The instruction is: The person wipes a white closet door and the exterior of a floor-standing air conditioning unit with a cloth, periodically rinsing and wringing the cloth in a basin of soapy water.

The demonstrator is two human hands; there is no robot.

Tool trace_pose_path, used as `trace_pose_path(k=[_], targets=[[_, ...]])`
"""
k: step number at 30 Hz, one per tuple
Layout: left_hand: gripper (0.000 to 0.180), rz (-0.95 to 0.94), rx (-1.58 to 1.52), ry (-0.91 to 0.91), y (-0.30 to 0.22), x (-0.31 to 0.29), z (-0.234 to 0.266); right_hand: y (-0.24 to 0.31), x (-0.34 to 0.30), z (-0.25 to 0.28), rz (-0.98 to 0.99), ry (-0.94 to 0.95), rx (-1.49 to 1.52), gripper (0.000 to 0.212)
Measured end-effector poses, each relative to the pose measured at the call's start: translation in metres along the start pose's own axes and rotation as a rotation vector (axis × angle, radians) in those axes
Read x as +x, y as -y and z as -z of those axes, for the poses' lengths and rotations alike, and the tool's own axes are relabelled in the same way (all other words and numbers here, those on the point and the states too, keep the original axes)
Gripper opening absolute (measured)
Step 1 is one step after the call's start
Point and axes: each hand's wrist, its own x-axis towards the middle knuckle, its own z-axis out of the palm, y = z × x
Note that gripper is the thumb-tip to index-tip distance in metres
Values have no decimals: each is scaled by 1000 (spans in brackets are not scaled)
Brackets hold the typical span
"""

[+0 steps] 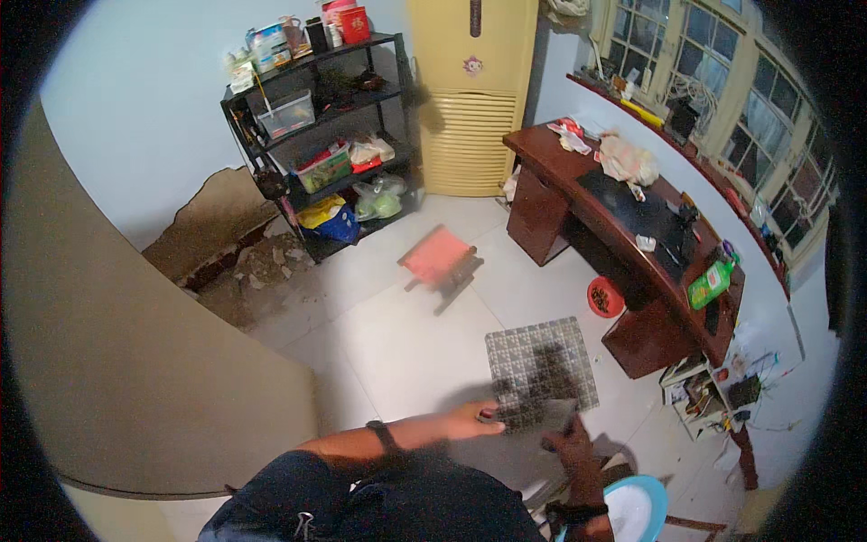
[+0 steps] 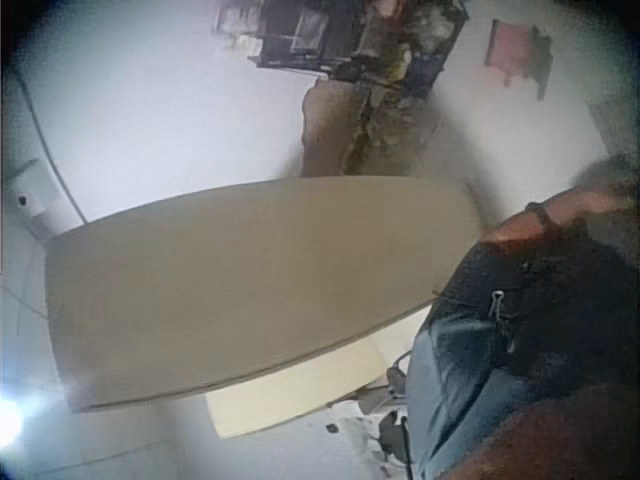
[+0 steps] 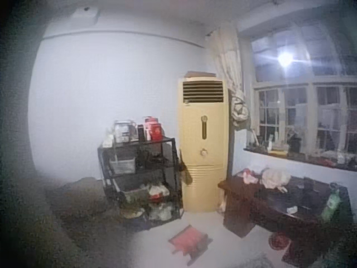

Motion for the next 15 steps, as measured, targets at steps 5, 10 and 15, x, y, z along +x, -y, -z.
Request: trace_pose_path(k=[5,10,15], targets=[[69,1,-538,-9,-22,-41,52,72,52,-79,254,421,121,55],[54,28,-821,-323,9,-63,68,173,65,-103,481,646,12,52],[48,-57,-824,-533,3,-64,74,181,104,-122,570,799,8,57]])
